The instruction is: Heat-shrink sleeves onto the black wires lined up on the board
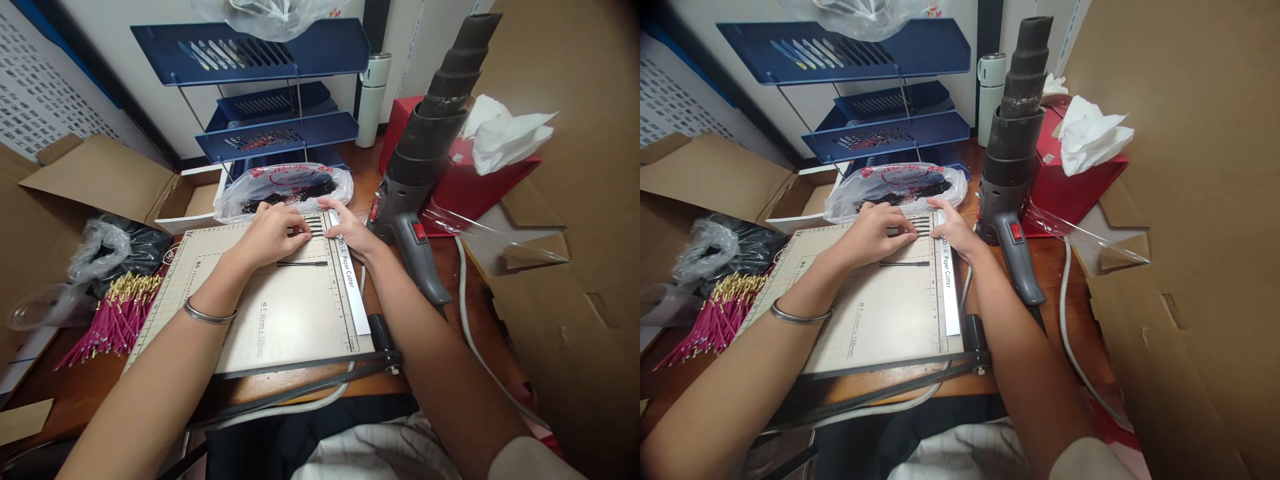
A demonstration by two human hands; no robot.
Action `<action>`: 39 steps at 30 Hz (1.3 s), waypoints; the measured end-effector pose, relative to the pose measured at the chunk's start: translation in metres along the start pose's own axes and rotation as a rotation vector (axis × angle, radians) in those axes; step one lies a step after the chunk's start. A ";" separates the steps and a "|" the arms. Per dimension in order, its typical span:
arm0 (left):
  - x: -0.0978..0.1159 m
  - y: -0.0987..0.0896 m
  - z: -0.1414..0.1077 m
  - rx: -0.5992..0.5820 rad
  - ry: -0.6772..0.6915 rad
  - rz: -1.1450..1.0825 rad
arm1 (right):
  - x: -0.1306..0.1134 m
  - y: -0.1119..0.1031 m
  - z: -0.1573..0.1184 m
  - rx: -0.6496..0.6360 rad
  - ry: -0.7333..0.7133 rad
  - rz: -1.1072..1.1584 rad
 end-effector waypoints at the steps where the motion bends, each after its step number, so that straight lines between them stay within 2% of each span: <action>1: 0.000 0.000 0.000 -0.002 -0.004 -0.002 | 0.001 0.000 0.000 -0.001 0.006 0.006; 27: -0.002 0.003 0.001 0.000 -0.016 -0.026 | 0.004 -0.002 0.001 -0.017 0.007 0.014; 39: -0.001 0.001 -0.002 -0.004 0.046 -0.068 | 0.003 -0.002 0.000 0.010 0.016 0.020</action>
Point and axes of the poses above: each hand's wrist, its own z-axis towards the middle knuckle, its own y-axis out of the palm, x = y × z, the point moved 9 cm from there along z, towards the middle knuckle, and after that the axes turned 9 degrees about z, right-handed, at the moved point
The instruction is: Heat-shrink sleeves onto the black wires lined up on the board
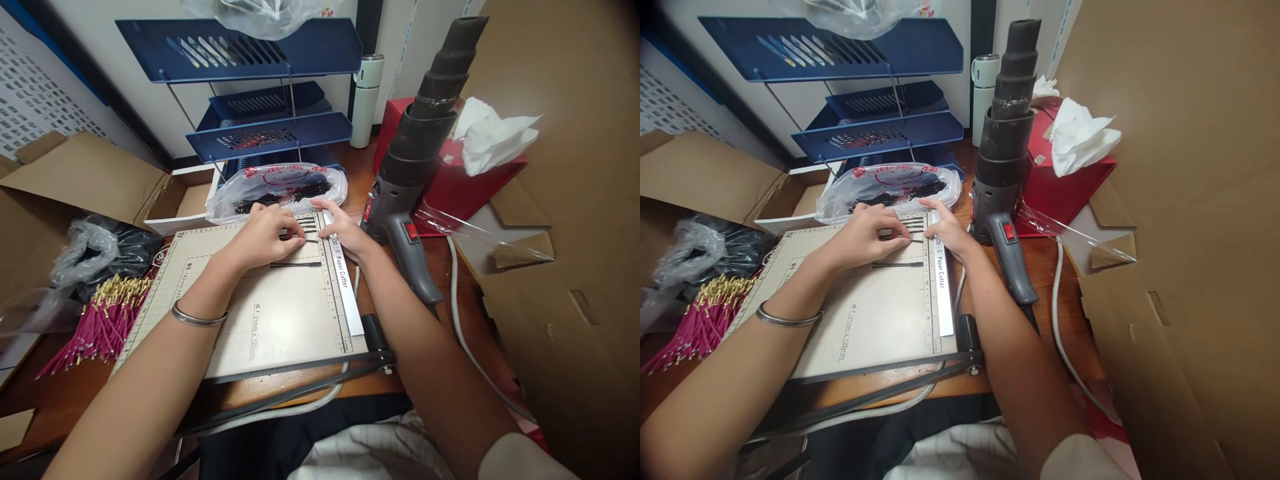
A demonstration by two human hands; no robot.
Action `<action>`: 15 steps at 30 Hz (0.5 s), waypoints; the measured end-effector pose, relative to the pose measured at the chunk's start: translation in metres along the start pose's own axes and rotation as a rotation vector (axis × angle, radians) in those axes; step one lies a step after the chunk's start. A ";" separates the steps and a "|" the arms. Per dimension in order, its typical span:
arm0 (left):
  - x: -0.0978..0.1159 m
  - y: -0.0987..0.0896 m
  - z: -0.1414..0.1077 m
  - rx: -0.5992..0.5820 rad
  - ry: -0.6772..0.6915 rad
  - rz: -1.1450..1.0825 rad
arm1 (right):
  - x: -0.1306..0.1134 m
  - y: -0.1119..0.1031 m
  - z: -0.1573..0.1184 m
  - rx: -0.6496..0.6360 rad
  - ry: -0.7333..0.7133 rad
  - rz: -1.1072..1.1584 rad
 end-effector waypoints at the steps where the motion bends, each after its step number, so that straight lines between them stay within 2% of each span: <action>1: 0.000 0.000 0.000 -0.001 0.002 -0.004 | 0.001 0.000 0.000 0.001 0.005 0.002; 15: -0.004 -0.001 0.001 0.011 -0.046 0.029 | 0.000 0.001 -0.003 0.013 0.024 -0.016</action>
Point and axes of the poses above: each hand's wrist, its own z-axis towards the middle knuckle, its own y-axis out of the palm, x = y × z, the point moved 9 cm from there along z, towards the middle knuckle, and after that the axes turned 9 degrees about z, right-handed, at the moved point
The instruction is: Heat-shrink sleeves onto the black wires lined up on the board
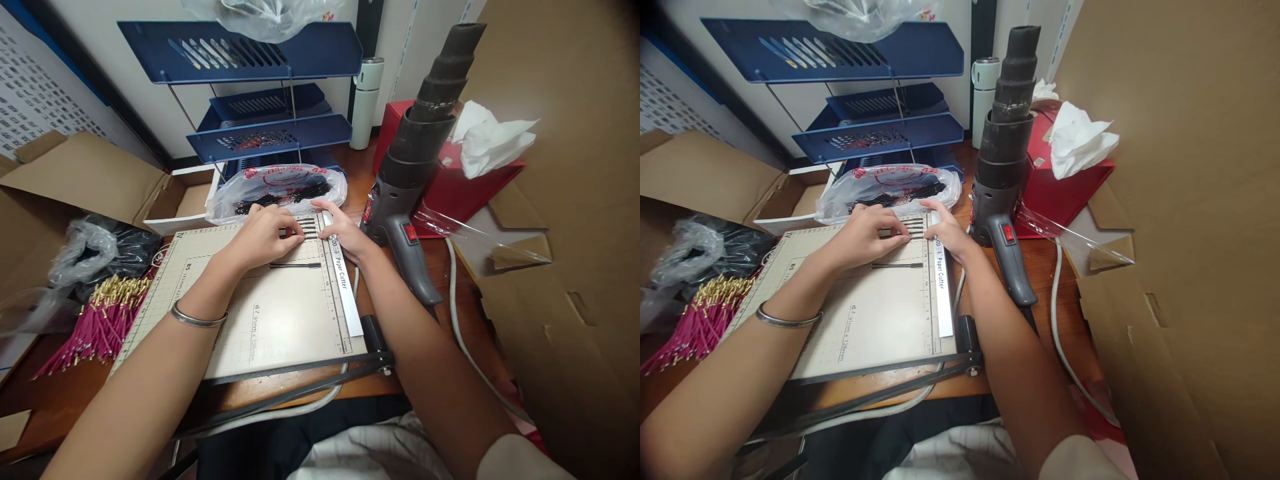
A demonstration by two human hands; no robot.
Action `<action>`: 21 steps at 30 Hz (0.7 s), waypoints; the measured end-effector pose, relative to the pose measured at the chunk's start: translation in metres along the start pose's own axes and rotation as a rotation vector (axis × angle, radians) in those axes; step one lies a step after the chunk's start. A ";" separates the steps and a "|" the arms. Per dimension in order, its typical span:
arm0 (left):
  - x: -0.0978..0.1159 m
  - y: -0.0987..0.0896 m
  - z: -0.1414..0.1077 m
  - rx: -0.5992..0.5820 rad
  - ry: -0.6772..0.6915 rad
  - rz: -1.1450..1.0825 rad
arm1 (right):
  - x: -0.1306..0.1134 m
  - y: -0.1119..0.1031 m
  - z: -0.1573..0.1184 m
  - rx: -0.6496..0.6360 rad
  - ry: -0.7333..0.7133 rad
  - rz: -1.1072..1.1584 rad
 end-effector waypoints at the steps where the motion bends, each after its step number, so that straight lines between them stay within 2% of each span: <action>1: 0.000 0.000 0.000 0.002 -0.002 0.002 | 0.000 0.000 0.000 -0.001 0.000 -0.001; 14: 0.003 -0.003 0.000 0.016 0.005 0.004 | 0.000 0.001 0.001 0.003 0.011 0.019; 17: 0.009 -0.007 -0.002 0.006 0.055 -0.029 | -0.001 0.001 0.002 0.000 -0.009 0.009; 21: 0.022 -0.009 -0.005 -0.080 0.161 -0.098 | 0.000 -0.001 0.002 0.026 -0.009 0.027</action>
Point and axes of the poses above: each hand's wrist, its own z-axis towards the middle knuckle, its own y-axis out of the palm, x = y × z, the point moved 9 cm from there along z, towards the middle knuckle, and after that the axes turned 9 degrees about z, right-handed, at the moved point
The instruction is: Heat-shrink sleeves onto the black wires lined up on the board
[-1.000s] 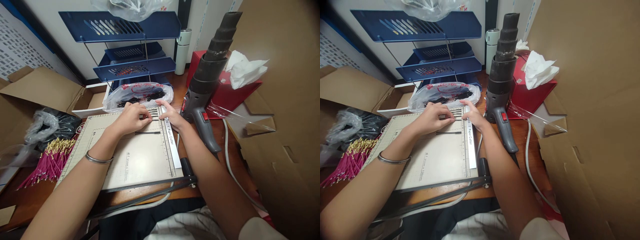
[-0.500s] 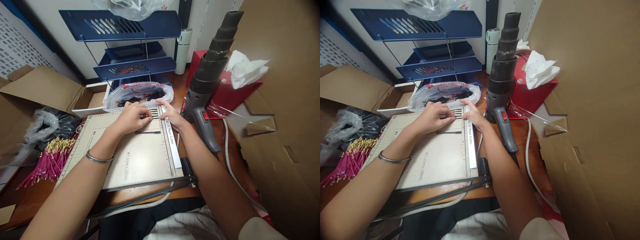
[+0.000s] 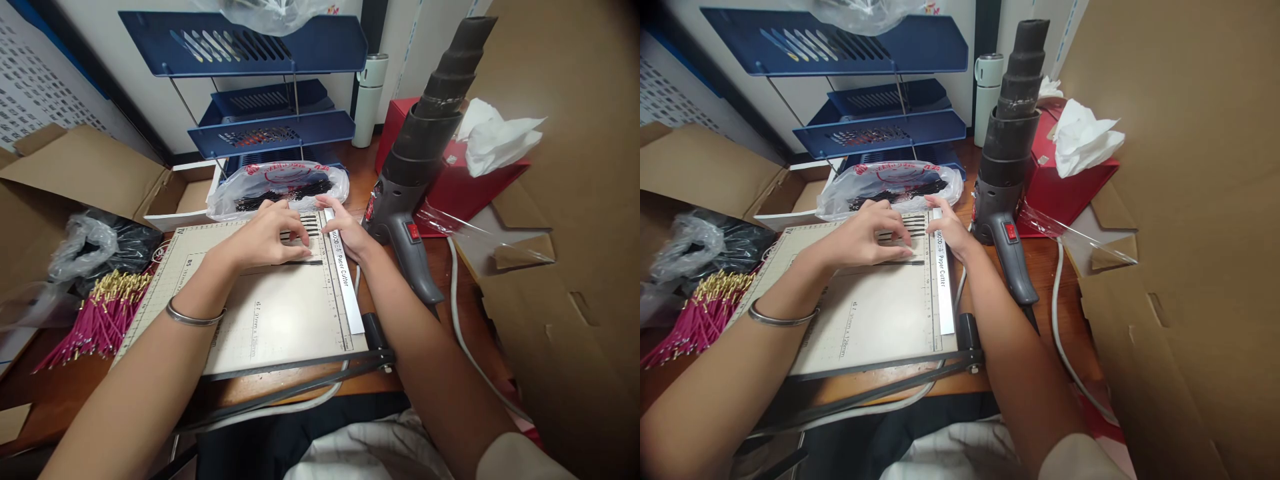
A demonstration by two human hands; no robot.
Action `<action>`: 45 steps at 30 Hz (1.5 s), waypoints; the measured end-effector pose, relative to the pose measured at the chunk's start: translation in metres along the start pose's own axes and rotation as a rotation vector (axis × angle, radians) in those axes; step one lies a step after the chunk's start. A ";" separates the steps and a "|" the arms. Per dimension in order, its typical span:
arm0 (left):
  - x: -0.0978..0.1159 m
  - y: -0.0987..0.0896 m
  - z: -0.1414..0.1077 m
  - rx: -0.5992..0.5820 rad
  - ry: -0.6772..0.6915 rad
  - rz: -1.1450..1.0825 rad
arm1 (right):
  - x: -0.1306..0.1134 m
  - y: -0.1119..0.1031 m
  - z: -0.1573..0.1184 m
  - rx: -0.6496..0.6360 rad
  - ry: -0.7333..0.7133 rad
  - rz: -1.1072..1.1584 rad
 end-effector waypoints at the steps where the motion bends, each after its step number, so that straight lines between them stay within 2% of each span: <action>1: 0.001 -0.001 -0.001 -0.015 0.014 -0.013 | 0.000 0.000 0.000 0.006 0.009 0.010; 6: 0.000 -0.002 -0.002 -0.047 0.029 -0.033 | 0.001 0.003 -0.004 0.015 0.046 0.066; 16: 0.001 0.009 -0.001 -0.108 0.013 -0.018 | 0.001 0.004 -0.004 0.016 0.050 0.075; 32: 0.003 0.004 0.004 0.078 -0.008 0.143 | 0.002 0.000 -0.001 -0.014 0.014 0.010; 45: 0.002 0.006 -0.002 0.124 -0.054 0.159 | 0.002 0.001 -0.002 -0.028 0.021 0.015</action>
Point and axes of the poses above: each hand's wrist, its own z-axis towards the middle knuckle, its own y-axis out of the palm, x = y × z, the point moved 9 cm from there along z, towards the middle knuckle, and after that the axes turned 9 degrees about z, right-handed, at the moved point
